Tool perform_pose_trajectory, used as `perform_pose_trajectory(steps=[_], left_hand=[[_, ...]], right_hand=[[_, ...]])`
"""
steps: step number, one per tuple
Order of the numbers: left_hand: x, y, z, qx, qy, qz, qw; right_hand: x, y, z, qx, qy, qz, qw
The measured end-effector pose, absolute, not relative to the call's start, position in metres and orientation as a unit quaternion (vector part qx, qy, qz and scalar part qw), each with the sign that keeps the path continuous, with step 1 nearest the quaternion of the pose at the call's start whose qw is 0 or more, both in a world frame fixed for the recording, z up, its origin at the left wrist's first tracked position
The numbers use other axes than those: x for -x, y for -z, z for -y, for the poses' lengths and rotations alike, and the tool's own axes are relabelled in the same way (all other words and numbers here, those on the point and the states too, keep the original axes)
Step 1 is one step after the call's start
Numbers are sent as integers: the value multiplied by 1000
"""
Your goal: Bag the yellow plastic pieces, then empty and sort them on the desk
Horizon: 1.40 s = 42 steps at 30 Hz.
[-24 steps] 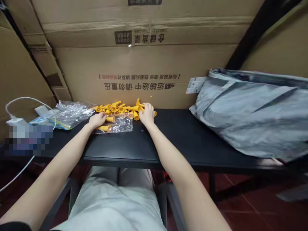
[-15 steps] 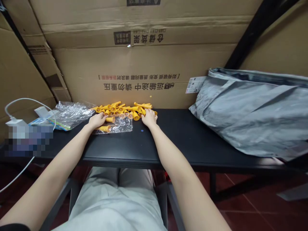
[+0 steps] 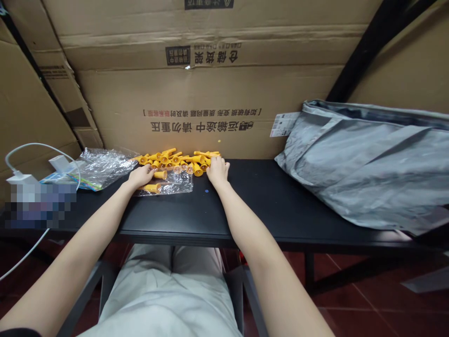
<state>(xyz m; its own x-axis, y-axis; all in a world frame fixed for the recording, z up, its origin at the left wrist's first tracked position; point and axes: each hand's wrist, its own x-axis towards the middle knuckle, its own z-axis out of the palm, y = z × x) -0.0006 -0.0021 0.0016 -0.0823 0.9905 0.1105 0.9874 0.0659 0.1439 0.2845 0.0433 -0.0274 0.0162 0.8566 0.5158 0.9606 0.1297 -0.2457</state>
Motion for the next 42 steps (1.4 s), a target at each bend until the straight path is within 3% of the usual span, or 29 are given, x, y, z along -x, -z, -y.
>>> perform_pose_trajectory(steps=[6, 17, 27, 42], left_hand=[[1, -1, 2, -679, -95, -728, 5], [0, -2, 3, -678, -91, -730, 8], [1, -2, 3, -680, -89, -728, 9], [0, -2, 3, -678, -92, -729, 12]], right_hand=[[-286, 26, -48, 545, 97, 723, 412], [-284, 18, -45, 480, 106, 688, 534], [-279, -6, -21, 536, 135, 723, 415], [-268, -28, 7, 502, 177, 740, 412]])
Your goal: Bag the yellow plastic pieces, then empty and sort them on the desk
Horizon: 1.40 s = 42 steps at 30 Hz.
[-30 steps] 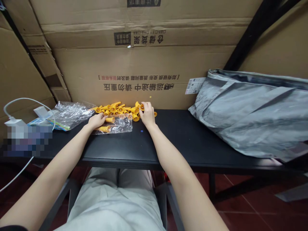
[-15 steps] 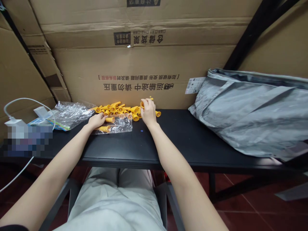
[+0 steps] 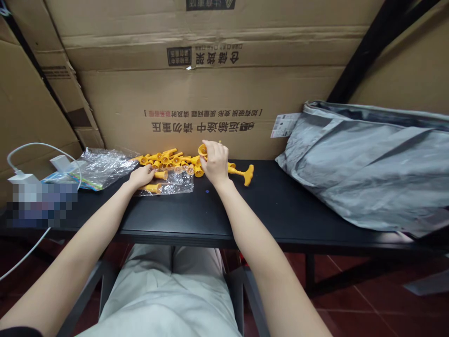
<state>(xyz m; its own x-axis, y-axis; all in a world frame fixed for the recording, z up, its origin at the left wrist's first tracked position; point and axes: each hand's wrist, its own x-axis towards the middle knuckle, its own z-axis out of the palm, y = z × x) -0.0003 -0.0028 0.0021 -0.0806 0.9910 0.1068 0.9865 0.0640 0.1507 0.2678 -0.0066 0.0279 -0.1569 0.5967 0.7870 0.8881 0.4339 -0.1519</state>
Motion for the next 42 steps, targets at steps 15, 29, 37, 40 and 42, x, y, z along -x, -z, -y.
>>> perform_pose_trajectory(steps=[15, 29, 37, 40, 42], left_hand=[[0, -3, 3, -675, -97, -731, 18], [12, -6, 0, -673, -102, -731, 38], [8, -4, 1, -693, -105, -713, 35], [6, -4, 2, -690, -109, -714, 37], [4, -5, 2, -690, -108, -715, 42]], right_hand=[[-248, 0, 2, 437, -49, 882, 170], [-286, -19, 0, 584, -79, 807, 51], [-260, -21, 12, 477, -156, 858, 110], [-256, -19, 12, 481, -127, 856, 142], [-253, -16, 11, 478, -106, 858, 153]])
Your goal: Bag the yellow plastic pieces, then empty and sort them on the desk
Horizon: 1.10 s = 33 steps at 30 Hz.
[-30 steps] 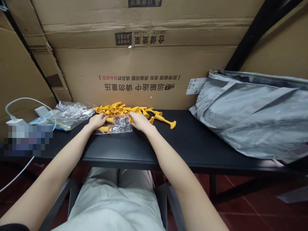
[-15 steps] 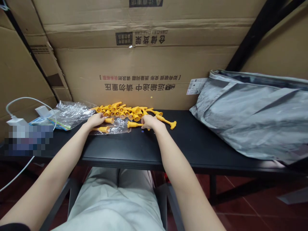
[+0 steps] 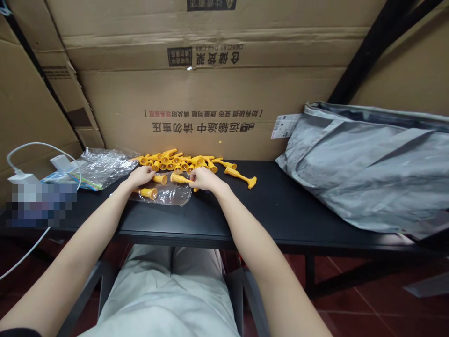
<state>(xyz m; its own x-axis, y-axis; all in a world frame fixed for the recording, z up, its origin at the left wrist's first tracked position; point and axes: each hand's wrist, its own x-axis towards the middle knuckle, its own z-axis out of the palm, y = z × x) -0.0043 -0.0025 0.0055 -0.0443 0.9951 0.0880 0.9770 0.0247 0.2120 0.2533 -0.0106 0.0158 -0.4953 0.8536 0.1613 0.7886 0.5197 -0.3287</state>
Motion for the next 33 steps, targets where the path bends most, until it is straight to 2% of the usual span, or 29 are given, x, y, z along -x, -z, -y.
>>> perform_pose_trajectory(steps=[11, 21, 27, 33], left_hand=[[5, -8, 4, -712, -112, -691, 59], [8, -6, 3, -733, -137, -661, 85], [13, -4, 2, -601, -203, -773, 0], [18, 3, -6, -590, -168, -788, 54]], right_hand=[[-230, -13, 25, 523, -19, 844, 121], [-230, -15, 25, 537, -15, 837, 106], [-225, -10, 27, 520, 7, 850, 81], [-219, -7, 30, 520, 23, 846, 112]])
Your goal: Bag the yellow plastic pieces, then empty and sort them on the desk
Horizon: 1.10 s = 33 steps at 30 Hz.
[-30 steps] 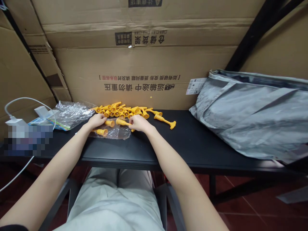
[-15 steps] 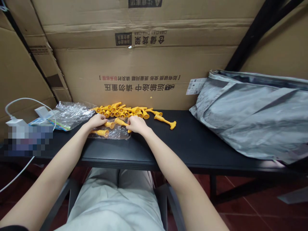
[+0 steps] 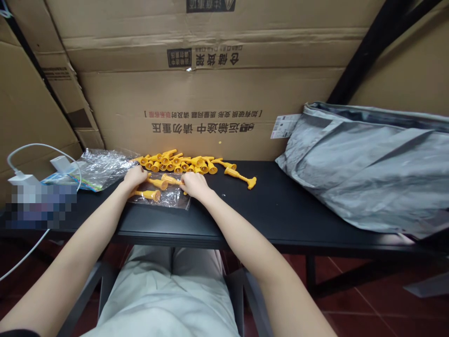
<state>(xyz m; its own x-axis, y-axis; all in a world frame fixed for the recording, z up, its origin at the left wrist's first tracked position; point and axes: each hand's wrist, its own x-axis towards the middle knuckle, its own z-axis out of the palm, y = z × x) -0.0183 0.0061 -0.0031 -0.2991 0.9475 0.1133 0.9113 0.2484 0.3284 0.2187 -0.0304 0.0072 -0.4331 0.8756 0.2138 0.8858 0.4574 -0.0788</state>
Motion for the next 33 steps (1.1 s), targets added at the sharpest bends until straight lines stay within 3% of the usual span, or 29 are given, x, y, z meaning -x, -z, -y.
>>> perform_pose_trajectory(steps=[6, 12, 18, 26, 33], left_hand=[[12, 12, -11, -633, -140, -759, 62], [15, 15, -16, -606, -191, -771, 49], [20, 15, -19, -590, -236, -771, 40], [12, 9, -13, -621, -262, -738, 31], [11, 6, -10, -621, -275, -730, 81]], right_hand=[[-215, 6, 20, 486, -51, 838, 242], [-217, 32, -5, 454, -215, 758, 415], [-215, 39, -8, 464, -379, 683, 419], [-214, 37, -5, 438, -419, 690, 396], [-212, 32, 1, 376, -352, 767, 383]])
